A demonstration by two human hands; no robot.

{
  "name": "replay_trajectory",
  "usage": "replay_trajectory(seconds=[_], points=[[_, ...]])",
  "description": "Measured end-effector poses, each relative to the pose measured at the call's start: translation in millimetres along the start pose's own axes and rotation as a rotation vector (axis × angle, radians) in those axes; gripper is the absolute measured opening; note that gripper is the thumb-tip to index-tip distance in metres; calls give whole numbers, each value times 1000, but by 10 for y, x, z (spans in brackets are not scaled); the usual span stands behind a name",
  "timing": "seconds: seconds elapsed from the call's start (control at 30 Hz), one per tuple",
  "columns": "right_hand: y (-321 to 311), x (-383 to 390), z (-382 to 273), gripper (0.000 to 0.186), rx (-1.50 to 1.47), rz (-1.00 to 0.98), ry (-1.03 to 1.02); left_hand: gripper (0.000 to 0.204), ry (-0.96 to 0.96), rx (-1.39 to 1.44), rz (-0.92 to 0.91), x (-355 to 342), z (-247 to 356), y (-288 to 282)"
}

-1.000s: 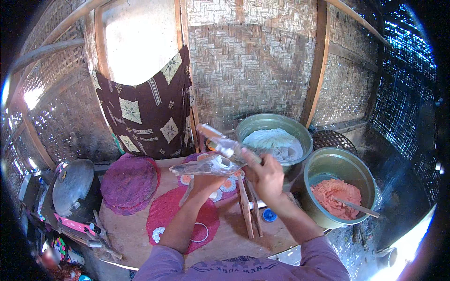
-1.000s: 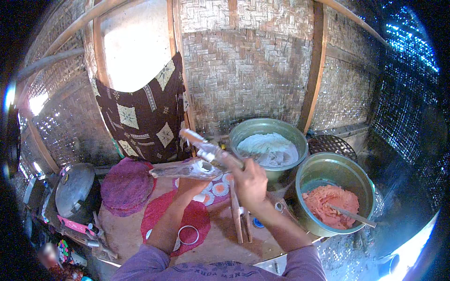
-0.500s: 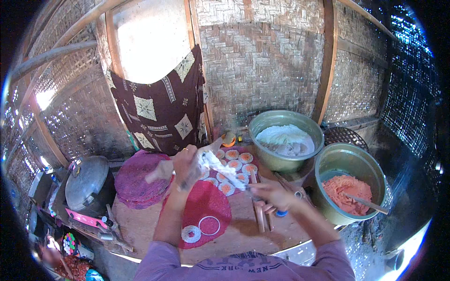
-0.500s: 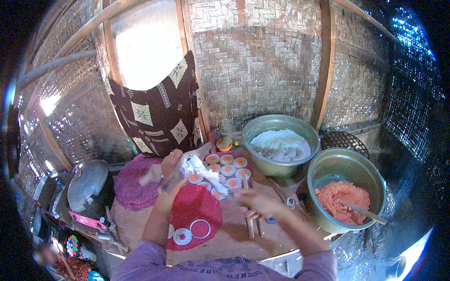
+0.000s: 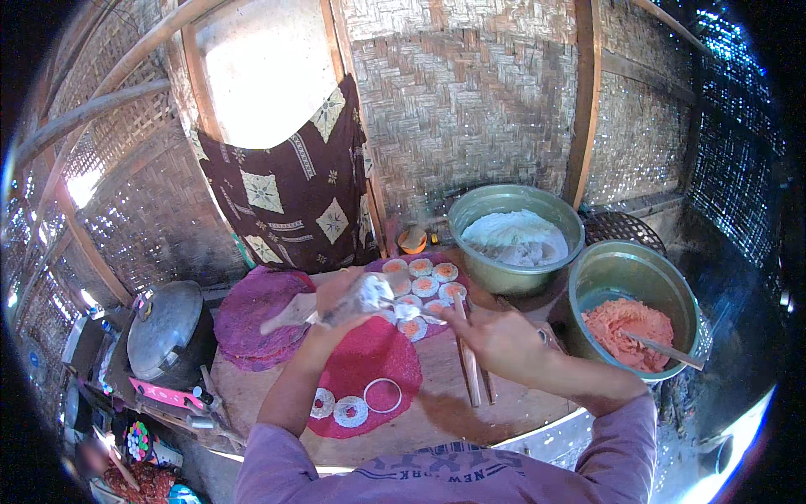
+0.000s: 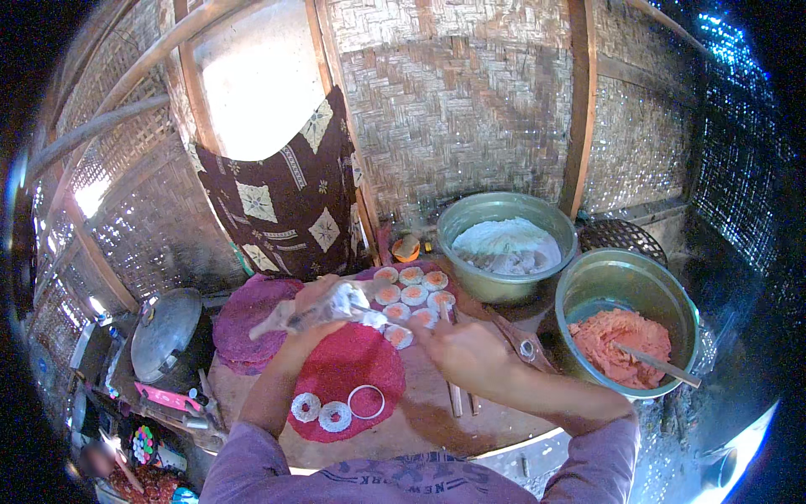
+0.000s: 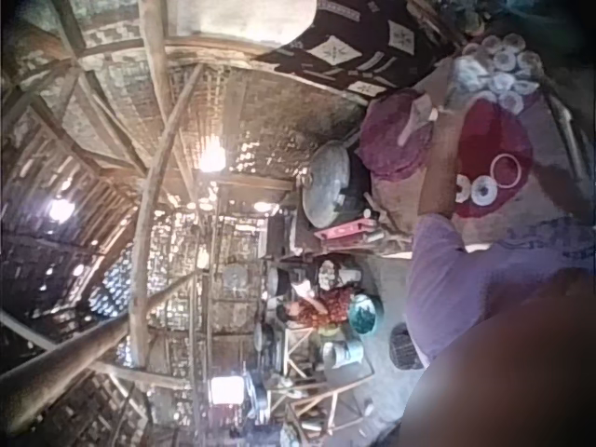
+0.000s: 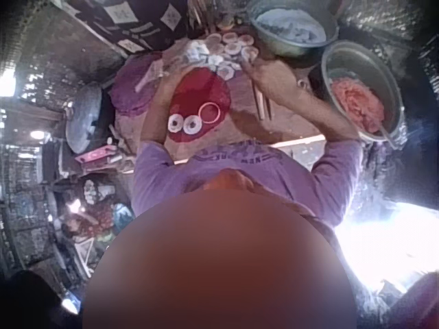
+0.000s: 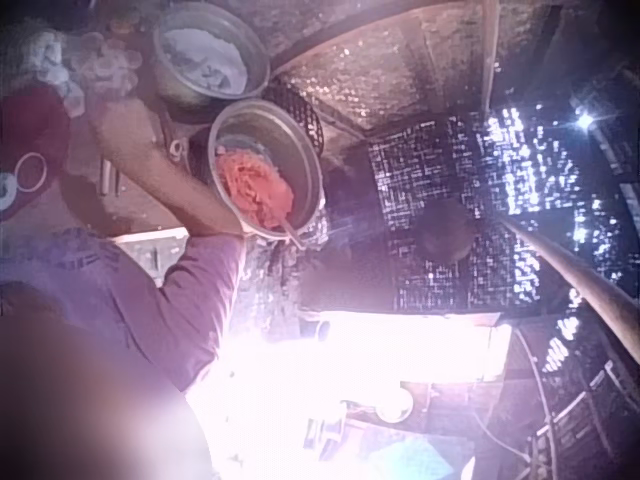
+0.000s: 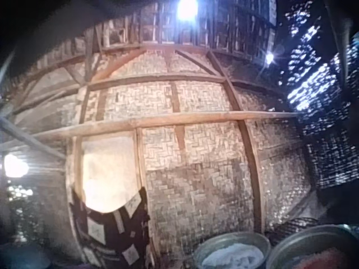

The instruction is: The person uses a wooden mold and a cylindrical cutter to form ring-shaped dough pieces on a pink mat. They scoop white and pink fillings from bowls, press them into the mold, and place the finished rings on the mat. The process repeats with consistent hand motions and tool handling.

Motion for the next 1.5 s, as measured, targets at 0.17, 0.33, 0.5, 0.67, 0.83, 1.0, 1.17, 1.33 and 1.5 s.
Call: replay_trajectory(seconds=[0.17, 0.33, 0.5, 0.67, 0.83, 1.0, 1.17, 1.33, 1.5], points=[[-127, 4, 247, 63, 127, 333, 238, 16, 114, 61, 229, -67, 23, -225], [421, -391, 110, 69, -11, 468, 409, 24, -87, 48, 97, -152, 327, 96], [756, -364, -156, 60, -523, 539, 374, 35, -317, 58, 62, -160, -55, 253], [844, -63, 132, 50, -937, 369, 480, 29, -288, -96, 160, -76, -220, 51], [895, -151, 121, 48, -1025, 376, 466, 31, -189, 98, 170, -98, 23, -24], [708, -170, -115, 48, -679, 492, 281, 36, -292, -10, 87, -124, -97, 60], [957, -94, 20, 46, -1178, 321, 429, 36, -291, 1, 68, -113, -179, 120], [1238, -83, 162, 43, -1176, 418, 513, 29, -205, 107, 155, -133, -105, 55], [1257, -73, 166, 43, -1076, 534, 421, 25, -223, 156, 125, -102, -182, 33]])
Point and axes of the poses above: each hand's wrist, its own x-axis away from the middle knuckle, its own y-axis out of the palm, z = x × y, the point moved 6 cm from there along -x, towards the middle knuckle, and after that the axes turned 12 degrees about -y, right-handed, at the moved point
